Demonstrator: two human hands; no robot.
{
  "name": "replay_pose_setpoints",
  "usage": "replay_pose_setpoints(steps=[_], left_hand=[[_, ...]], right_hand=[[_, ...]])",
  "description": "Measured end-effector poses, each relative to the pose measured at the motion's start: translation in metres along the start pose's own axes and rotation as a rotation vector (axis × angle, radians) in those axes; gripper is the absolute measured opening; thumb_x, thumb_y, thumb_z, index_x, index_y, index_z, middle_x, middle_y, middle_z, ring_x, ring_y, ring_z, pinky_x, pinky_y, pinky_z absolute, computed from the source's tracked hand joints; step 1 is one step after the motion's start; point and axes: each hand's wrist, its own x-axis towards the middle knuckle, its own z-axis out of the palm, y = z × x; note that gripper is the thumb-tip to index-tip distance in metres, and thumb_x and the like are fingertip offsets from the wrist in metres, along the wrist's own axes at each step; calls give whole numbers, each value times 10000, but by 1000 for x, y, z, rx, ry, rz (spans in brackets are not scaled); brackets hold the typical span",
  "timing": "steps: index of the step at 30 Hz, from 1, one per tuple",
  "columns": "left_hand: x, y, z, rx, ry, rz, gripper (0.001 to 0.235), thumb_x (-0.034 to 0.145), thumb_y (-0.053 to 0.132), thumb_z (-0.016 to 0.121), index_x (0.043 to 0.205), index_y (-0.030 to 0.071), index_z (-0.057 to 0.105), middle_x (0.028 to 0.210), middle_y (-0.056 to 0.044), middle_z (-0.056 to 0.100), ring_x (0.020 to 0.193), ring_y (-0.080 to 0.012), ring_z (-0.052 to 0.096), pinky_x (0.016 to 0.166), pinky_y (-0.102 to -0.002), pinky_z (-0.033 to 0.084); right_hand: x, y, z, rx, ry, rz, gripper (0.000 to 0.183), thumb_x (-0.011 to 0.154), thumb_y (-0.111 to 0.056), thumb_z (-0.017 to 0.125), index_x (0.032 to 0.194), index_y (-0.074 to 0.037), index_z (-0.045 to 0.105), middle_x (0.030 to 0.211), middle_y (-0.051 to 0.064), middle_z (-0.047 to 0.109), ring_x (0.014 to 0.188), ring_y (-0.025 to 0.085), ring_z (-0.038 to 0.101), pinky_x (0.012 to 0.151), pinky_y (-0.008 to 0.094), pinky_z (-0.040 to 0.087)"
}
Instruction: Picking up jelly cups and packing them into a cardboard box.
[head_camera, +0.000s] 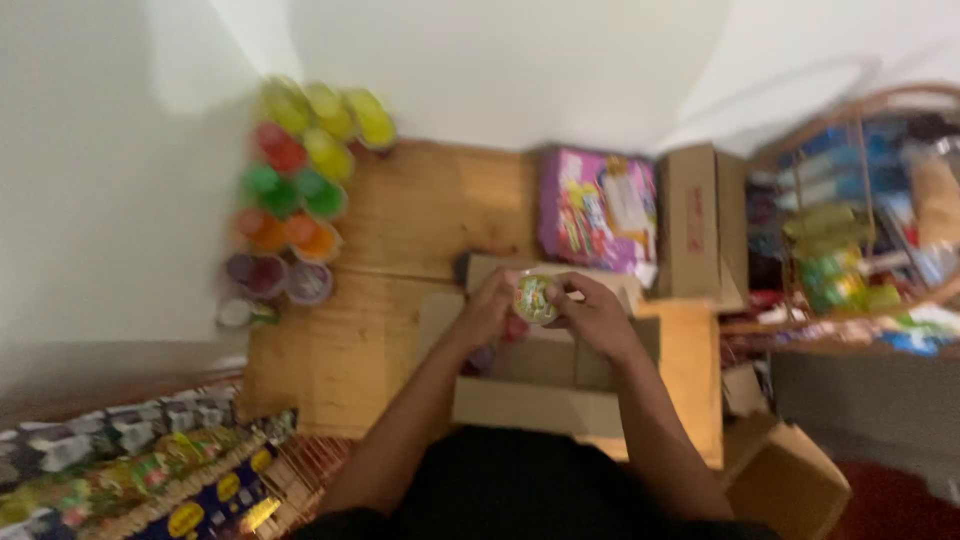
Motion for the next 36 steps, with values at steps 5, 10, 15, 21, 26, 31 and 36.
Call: replay_pose_setpoints(steps=[5,10,15,21,26,31,36], left_hand=[[-42,-5,-19,438,16,101,288,994,282,593,1186,82,672,1145,-109,696,1137,-291,626,1020,-407,491],[-70,-4,-17,1020,119,374,365,787,121,710,1151,142,707,1293,-96,650,1354,-361,519,1180,-455,422],[-79,-15,-7,1210,164,270,421,779,183,764,1195,189,701,1427,-66,564,1408,-326,418,1096,-560,315],[-80,-30,-13,1159,164,211,422,832,165,736,1248,218,687,1501,-14,525,1468,-297,384,1127,-541,325],[-77,-45,-20,1114,149,221,501,815,85,712,1293,227,672,1544,-30,483,1498,-317,328,1158,-547,288],[-75,-31,-17,1129,109,127,529,797,71,732,1296,235,665,1552,-13,451,1507,-304,291,1174,-546,257],[-74,-22,-17,1109,66,65,566,780,104,776,1316,232,648,1562,-7,428,1500,-303,276,1168,-540,242]], right_hand=[[-41,89,-43,24,13,70,234,955,-203,689,1103,-21,695,920,73,689,793,158,678,655,309,599],[-40,137,-39,-41,-47,204,252,976,-212,671,1028,32,707,857,84,692,732,179,684,637,323,592],[-15,159,-19,44,-118,244,220,977,-187,663,1044,23,673,887,86,678,769,197,702,690,346,631],[-2,164,-3,115,-172,276,242,966,-218,668,1129,-39,663,983,73,681,839,187,703,719,344,642],[13,183,1,127,-228,254,272,969,-206,684,1167,-24,643,1020,77,676,876,180,688,737,334,604],[19,181,6,105,-287,225,333,964,-228,692,1241,-57,622,1100,65,694,926,167,680,776,319,582],[10,169,10,136,-266,309,373,958,-251,683,1267,-55,610,1054,113,699,866,226,680,769,368,578]])
